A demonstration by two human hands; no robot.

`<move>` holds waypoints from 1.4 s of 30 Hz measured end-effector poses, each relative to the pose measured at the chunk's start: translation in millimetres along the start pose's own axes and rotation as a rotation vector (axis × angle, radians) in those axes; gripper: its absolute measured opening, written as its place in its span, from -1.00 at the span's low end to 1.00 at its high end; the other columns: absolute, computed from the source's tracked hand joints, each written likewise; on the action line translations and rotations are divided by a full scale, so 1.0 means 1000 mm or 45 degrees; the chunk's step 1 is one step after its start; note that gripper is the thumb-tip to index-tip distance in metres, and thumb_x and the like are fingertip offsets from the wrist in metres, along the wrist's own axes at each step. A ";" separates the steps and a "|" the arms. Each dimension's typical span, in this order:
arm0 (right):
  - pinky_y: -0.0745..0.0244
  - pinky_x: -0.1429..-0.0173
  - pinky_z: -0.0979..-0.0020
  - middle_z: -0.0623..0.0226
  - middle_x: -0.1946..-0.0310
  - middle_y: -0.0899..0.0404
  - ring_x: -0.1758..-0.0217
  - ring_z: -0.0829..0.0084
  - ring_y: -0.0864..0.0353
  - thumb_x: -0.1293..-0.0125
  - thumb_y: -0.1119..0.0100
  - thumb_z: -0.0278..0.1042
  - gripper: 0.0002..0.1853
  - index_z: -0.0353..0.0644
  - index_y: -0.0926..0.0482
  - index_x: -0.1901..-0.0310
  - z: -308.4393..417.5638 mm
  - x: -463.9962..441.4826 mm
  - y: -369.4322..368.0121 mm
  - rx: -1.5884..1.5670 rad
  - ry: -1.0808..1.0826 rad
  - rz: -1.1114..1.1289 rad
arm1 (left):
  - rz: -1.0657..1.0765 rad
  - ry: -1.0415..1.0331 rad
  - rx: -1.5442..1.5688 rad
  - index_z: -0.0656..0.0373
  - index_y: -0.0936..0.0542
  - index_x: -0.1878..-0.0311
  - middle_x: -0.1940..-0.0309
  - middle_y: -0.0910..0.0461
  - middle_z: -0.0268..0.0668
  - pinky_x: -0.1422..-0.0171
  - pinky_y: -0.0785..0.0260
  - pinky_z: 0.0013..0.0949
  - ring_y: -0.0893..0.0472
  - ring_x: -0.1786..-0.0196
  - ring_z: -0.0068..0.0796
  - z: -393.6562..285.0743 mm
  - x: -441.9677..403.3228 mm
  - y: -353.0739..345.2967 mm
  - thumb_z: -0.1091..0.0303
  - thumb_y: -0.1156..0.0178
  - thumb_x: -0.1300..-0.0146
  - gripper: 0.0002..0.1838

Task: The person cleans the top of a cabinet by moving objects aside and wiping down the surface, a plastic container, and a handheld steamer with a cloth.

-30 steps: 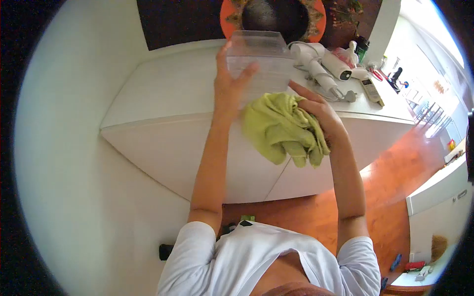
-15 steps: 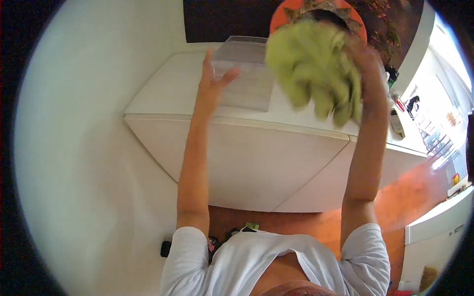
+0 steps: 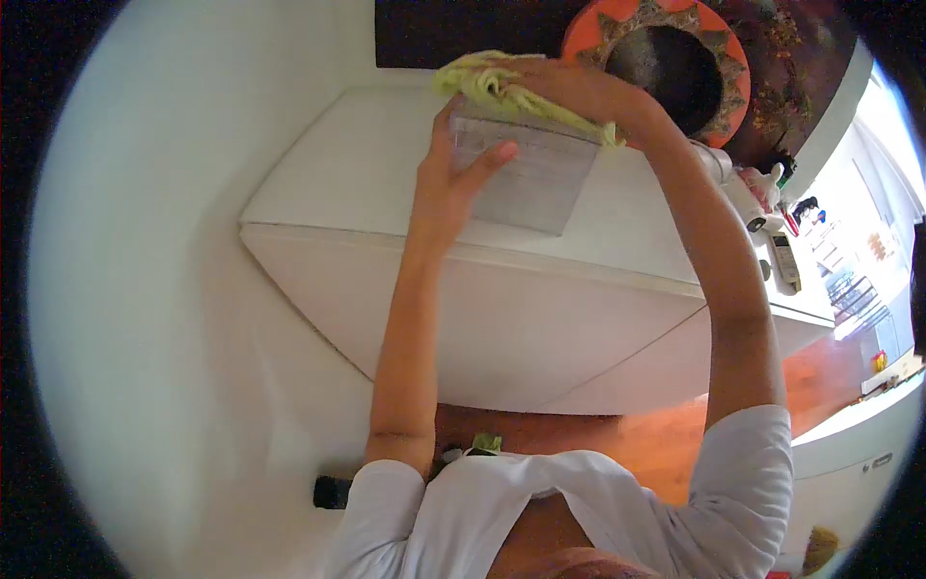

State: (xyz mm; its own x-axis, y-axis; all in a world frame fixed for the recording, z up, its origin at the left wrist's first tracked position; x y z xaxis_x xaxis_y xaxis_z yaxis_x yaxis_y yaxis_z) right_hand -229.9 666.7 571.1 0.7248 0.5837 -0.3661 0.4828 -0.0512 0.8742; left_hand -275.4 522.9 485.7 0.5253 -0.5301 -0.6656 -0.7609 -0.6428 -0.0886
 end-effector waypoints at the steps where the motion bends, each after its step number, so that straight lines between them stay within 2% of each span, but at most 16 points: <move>1: -0.25 -0.31 0.22 0.16 -0.19 -0.36 -0.22 0.05 -0.36 -0.38 0.28 -0.04 -0.55 0.00 -0.38 -0.19 -0.024 -0.004 -0.009 0.085 -0.150 0.095 | 0.000 -0.037 0.000 0.30 -0.10 -0.32 -0.17 -0.35 -0.05 -0.27 -0.18 -0.36 -0.36 -0.21 -0.31 -0.004 0.001 0.000 0.16 -0.33 -0.09 -0.15; 3: -0.29 -0.27 0.18 0.15 -0.16 -0.39 -0.18 0.05 -0.39 -0.40 0.34 -0.03 -0.54 -0.01 -0.38 -0.19 -0.057 -0.006 -0.021 0.266 -0.445 0.290 | 0.003 -0.007 -0.022 0.27 -0.08 -0.34 -0.17 -0.35 -0.05 -0.28 -0.17 -0.36 -0.35 -0.21 -0.30 -0.011 0.003 -0.001 0.16 -0.32 -0.09 -0.15; 6: -0.22 -0.31 0.28 0.18 -0.24 -0.30 -0.27 0.13 -0.30 -0.39 0.24 -0.14 -0.59 -0.08 -0.38 -0.19 -0.041 -0.017 -0.008 -0.011 -0.947 0.366 | -0.023 -0.052 0.078 0.19 -0.07 -0.35 -0.18 -0.34 -0.04 -0.30 -0.14 -0.35 -0.33 -0.24 -0.30 -0.020 0.004 -0.006 0.14 -0.32 -0.09 -0.14; 10: -0.41 -0.13 0.15 0.03 -0.06 -0.45 -0.08 0.10 -0.47 -0.40 0.32 -0.01 -0.52 -0.10 -0.38 -0.17 0.013 -0.014 0.013 0.044 -0.773 0.346 | -0.094 -0.259 -0.192 0.08 -0.13 -0.30 -0.08 -0.42 -0.12 -0.11 -0.29 -0.42 -0.45 -0.05 -0.40 -0.014 -0.001 -0.003 0.13 -0.33 -0.08 -0.21; 15: -0.41 -0.13 0.17 0.03 -0.04 -0.46 -0.04 0.07 -0.49 -0.39 0.25 -0.07 -0.56 -0.09 -0.38 -0.17 0.016 -0.001 0.012 0.028 -0.459 0.122 | -0.065 -0.126 -0.173 0.04 -0.21 -0.16 0.20 -0.50 -0.32 0.33 -0.23 -0.54 -0.38 0.40 -0.59 -0.010 -0.002 -0.001 0.12 -0.31 -0.10 -0.36; 17: -0.33 -0.20 0.24 0.14 -0.12 -0.41 -0.11 0.10 -0.43 -0.40 0.26 -0.10 -0.57 -0.08 -0.38 -0.18 -0.019 0.004 -0.002 0.132 -0.583 0.213 | -0.035 -0.081 -0.142 0.06 -0.21 -0.15 0.15 -0.42 -0.33 0.19 -0.17 -0.52 -0.31 0.28 -0.58 -0.013 0.001 -0.003 0.18 -0.31 -0.10 -0.38; 18: -0.28 -0.25 0.28 0.22 -0.17 -0.38 -0.16 0.13 -0.39 -0.40 0.27 -0.11 -0.57 -0.08 -0.38 -0.18 -0.038 0.007 -0.007 0.198 -0.684 0.299 | -0.011 -0.016 -0.120 0.08 -0.21 -0.16 0.04 -0.33 -0.31 -0.03 -0.16 -0.48 -0.29 0.07 -0.52 -0.016 0.001 -0.004 0.25 -0.32 -0.10 -0.37; 20: -0.28 -0.26 0.29 0.20 -0.20 -0.35 -0.14 0.11 -0.41 -0.40 0.27 -0.11 -0.57 -0.08 -0.37 -0.20 -0.056 0.000 -0.012 0.201 -0.825 0.407 | 0.021 0.044 -0.050 0.10 -0.19 -0.17 -0.07 -0.25 -0.29 -0.24 -0.15 -0.44 -0.28 -0.14 -0.46 -0.019 0.002 -0.006 0.33 -0.32 -0.09 -0.37; 21: -0.28 -0.26 0.29 0.20 -0.22 -0.34 -0.12 0.11 -0.42 -0.40 0.27 -0.11 -0.56 -0.08 -0.36 -0.20 -0.056 -0.003 -0.013 0.203 -0.894 0.462 | 0.029 0.042 -0.003 0.09 -0.19 -0.17 -0.08 -0.25 -0.29 -0.24 -0.16 -0.44 -0.28 -0.13 -0.45 -0.021 0.003 -0.007 0.33 -0.32 -0.10 -0.37; 24: -0.48 -0.04 0.17 0.11 -0.14 -0.39 -0.02 0.02 -0.51 -0.38 0.24 -0.20 -0.61 -0.04 -0.38 -0.18 -0.026 -0.005 -0.007 0.363 -0.699 0.431 | 0.020 0.043 -0.039 0.06 -0.18 -0.18 -0.07 -0.27 -0.28 -0.22 -0.18 -0.44 -0.29 -0.13 -0.45 -0.017 0.004 -0.006 0.33 -0.31 -0.11 -0.37; 27: -0.49 -0.04 0.21 0.12 -0.14 -0.39 0.02 0.04 -0.52 -0.39 0.25 -0.20 -0.62 -0.05 -0.39 -0.17 0.032 0.003 0.018 0.028 -0.764 0.117 | -0.038 -0.008 -0.135 0.03 -0.20 -0.16 0.20 -0.43 -0.29 0.20 -0.20 -0.51 -0.31 0.31 -0.56 -0.004 0.000 -0.001 0.13 -0.30 -0.10 -0.37; 29: -0.47 -0.06 0.20 0.10 -0.11 -0.42 0.02 0.05 -0.52 -0.39 0.25 -0.17 -0.61 -0.08 -0.42 -0.14 0.038 0.007 0.022 0.087 -0.531 0.088 | -0.064 -0.085 -0.179 0.02 -0.21 -0.15 0.36 -0.51 -0.29 0.41 -0.22 -0.55 -0.33 0.52 -0.60 -0.003 -0.002 0.000 0.03 -0.29 -0.10 -0.35; 33: -0.44 -0.06 0.16 0.03 -0.04 -0.46 -0.01 0.05 -0.51 -0.37 0.24 -0.12 -0.60 -0.11 -0.48 -0.06 -0.006 0.020 0.009 0.439 -0.167 0.043 | -0.078 -0.286 -0.268 0.02 -0.21 -0.15 0.44 -0.50 -0.31 0.43 -0.23 -0.54 -0.33 0.56 -0.61 -0.003 -0.006 -0.003 0.04 -0.30 -0.10 -0.35; 35: -0.43 -0.04 0.13 -0.01 0.07 -0.53 0.02 0.02 -0.52 -0.35 0.21 -0.09 -0.59 -0.17 -0.53 0.04 -0.054 0.024 -0.002 0.201 -0.796 0.121 | -0.073 -0.256 -0.281 0.01 -0.20 -0.16 0.46 -0.50 -0.32 0.44 -0.23 -0.53 -0.32 0.57 -0.61 -0.004 -0.007 -0.005 0.06 -0.31 -0.10 -0.35; 38: -0.44 0.02 0.27 -0.02 0.09 -0.52 0.09 0.11 -0.53 -0.30 0.15 -0.22 -0.66 -0.23 -0.50 0.05 -0.059 0.042 0.002 0.175 -1.420 0.092 | -0.063 -0.044 -0.265 -0.01 -0.19 -0.16 0.44 -0.52 -0.31 0.43 -0.26 -0.51 -0.36 0.55 -0.61 -0.015 0.001 -0.008 0.09 -0.32 -0.10 -0.34; 42: -0.44 0.13 0.31 0.06 0.21 -0.56 0.19 0.24 -0.57 -0.31 0.11 -0.24 -0.68 -0.29 -0.51 0.11 -0.064 0.081 -0.016 -0.352 -1.466 -0.569 | -0.060 -0.029 -0.280 -0.02 -0.18 -0.17 0.38 -0.55 -0.28 0.41 -0.28 -0.49 -0.39 0.53 -0.61 -0.014 0.001 -0.008 0.09 -0.32 -0.10 -0.34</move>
State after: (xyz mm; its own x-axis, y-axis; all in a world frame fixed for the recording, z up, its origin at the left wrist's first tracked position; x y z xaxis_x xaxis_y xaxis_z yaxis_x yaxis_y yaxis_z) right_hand -210.7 766.6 547.5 0.5997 -0.5419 -0.5888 0.7773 0.2195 0.5896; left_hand -263.5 519.6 495.8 0.5479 -0.4855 -0.6812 -0.6327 -0.7732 0.0421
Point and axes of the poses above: each hand's wrist, its own x-axis away from the middle knuckle, its own y-axis out of the back of the hand, z = x × y, the point moved 6 cm from there along -x, towards the middle knuckle
